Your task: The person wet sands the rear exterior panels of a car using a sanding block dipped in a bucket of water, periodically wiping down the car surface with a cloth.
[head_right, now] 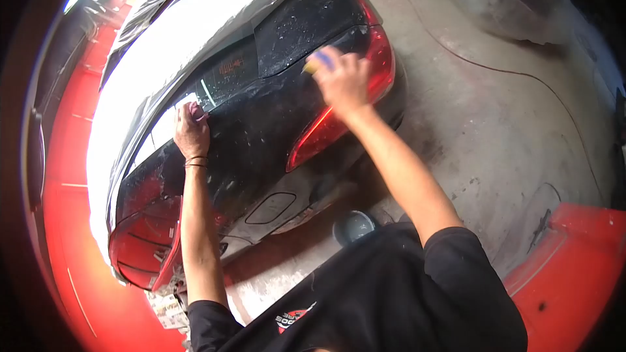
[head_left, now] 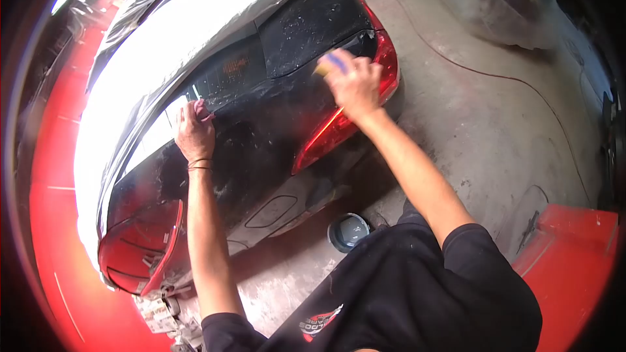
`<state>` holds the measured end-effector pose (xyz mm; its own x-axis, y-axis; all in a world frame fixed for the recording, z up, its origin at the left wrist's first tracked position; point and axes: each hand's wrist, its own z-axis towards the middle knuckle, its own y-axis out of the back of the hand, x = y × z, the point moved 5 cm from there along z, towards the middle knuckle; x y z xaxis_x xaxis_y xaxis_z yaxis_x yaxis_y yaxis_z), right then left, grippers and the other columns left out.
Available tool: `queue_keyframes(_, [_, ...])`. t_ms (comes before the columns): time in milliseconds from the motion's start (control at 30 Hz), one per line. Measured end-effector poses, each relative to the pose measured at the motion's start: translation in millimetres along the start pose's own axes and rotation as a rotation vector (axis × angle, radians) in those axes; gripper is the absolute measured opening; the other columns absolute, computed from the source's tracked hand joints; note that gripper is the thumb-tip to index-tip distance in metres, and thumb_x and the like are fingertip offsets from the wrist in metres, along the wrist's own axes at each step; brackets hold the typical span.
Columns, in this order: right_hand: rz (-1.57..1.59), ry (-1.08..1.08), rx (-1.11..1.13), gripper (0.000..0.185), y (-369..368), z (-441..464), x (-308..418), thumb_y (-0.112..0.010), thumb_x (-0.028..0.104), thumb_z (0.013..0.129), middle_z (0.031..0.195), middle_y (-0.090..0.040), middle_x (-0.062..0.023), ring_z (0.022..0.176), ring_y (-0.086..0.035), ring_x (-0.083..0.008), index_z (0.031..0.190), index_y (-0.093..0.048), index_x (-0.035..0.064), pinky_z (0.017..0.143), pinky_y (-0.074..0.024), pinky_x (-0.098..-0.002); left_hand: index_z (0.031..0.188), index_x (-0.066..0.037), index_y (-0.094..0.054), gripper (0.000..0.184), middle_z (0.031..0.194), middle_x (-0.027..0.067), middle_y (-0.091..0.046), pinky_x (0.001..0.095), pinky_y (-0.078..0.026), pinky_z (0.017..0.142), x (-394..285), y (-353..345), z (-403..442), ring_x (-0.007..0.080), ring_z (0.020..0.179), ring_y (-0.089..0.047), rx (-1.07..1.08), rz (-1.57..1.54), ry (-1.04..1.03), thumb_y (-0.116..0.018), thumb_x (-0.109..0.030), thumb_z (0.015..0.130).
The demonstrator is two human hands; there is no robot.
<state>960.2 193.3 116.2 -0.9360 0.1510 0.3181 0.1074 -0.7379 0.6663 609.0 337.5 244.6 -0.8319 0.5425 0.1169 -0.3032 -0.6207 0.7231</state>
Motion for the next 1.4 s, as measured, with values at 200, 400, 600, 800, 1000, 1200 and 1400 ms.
queue_keyframes(200, [-0.027, -0.204, 0.022, 0.029, -8.0, 13.1, 67.8, -0.075, 0.035, 0.105, 0.139, -0.07, -0.0021, 0.114, -0.065, -0.0368, 0.133, -0.08, 0.028, 0.093, -0.0496, -0.0559, 0.116, -0.015, -0.07, 0.023, 0.112, 0.0109, -0.075, 0.0529, -0.06, 0.089, 1.5, -7.0, -4.4, 0.0393, 0.106, -0.075, -0.033, 0.051, 0.07, -0.082, -0.022, 0.097])
queue_keyframes(400, [-0.04, -0.022, -0.007, 0.033, -2.0, 14.5, 46.7, -0.078, 0.038, 0.102, 0.137, -0.072, 0.006, 0.112, -0.067, -0.03, 0.134, -0.082, 0.0337, 0.094, -0.0465, -0.0527, 0.118, -0.017, -0.071, 0.025, 0.112, 0.0101, -0.075, 0.0521, -0.062, 0.087, 1.3, -4.9, -2.9, 0.0391, 0.106, -0.075, -0.056, 0.006, 0.055, -0.082, -0.021, 0.097])
queue_keyframes(600, [-0.126, -0.27, -0.026, 0.043, -13.2, 16.4, 11.7, -0.076, 0.027, 0.105, 0.152, -0.069, -0.0048, 0.124, -0.063, -0.0367, 0.148, -0.077, 0.0261, 0.101, -0.0472, -0.0584, 0.118, -0.016, -0.071, 0.022, 0.112, 0.0105, -0.074, 0.0528, -0.061, 0.086, -1.0, -4.4, -5.2, 0.0403, 0.105, -0.074, -0.014, 0.012, 0.093, -0.08, -0.021, 0.099])
queue_keyframes(800, [-0.172, -0.145, -0.036, 0.036, -15.9, 28.7, -44.1, -0.075, 0.03, 0.106, 0.149, -0.07, 0.0004, 0.122, -0.064, -0.0336, 0.142, -0.079, 0.0303, 0.105, -0.047, -0.0582, 0.117, -0.016, -0.071, 0.022, 0.109, 0.0098, -0.075, 0.0517, -0.062, 0.085, -2.4, -2.7, -1.4, 0.0387, 0.102, -0.075, -0.057, 0.046, 0.068, -0.081, -0.02, 0.098])
queue_keyframes(1000, [-0.091, -0.145, -0.04, 0.042, -17.6, 13.5, -6.5, -0.078, 0.031, 0.104, 0.153, -0.067, -0.0019, 0.123, -0.063, -0.0343, 0.146, -0.077, 0.0289, 0.104, -0.0461, -0.058, 0.11, -0.017, -0.072, 0.024, 0.103, 0.0077, -0.074, 0.0504, -0.06, 0.085, -3.7, 0.1, -1.7, 0.0357, 0.101, -0.073, -0.089, -0.074, 0.111, -0.087, -0.019, 0.091])
queue_keyframes(1200, [-0.172, -0.195, 0.076, 0.042, -24.5, 51.6, -69.6, -0.073, 0.035, 0.109, 0.157, -0.066, -0.0014, 0.125, -0.065, -0.0351, 0.15, -0.075, 0.0295, 0.105, -0.0489, -0.0582, 0.112, -0.015, -0.068, 0.026, 0.104, 0.0102, -0.069, 0.0503, -0.054, 0.09, 1.9, -5.6, -2.3, 0.0355, 0.103, -0.07, -0.064, -0.012, 0.107, -0.083, -0.019, 0.091])
queue_keyframes(1400, [-0.036, -0.121, 0.062, 0.051, -6.3, -15.0, 29.9, -0.08, 0.028, 0.104, 0.159, -0.064, -0.0049, 0.129, -0.062, -0.0353, 0.155, -0.073, 0.0291, 0.111, -0.0475, -0.0571, 0.111, -0.015, -0.073, 0.019, 0.102, 0.0104, -0.074, 0.0499, -0.058, 0.085, -8.7, 10.5, 4.2, 0.0373, 0.099, -0.074, -0.105, -0.034, 0.079, -0.081, -0.017, 0.094])
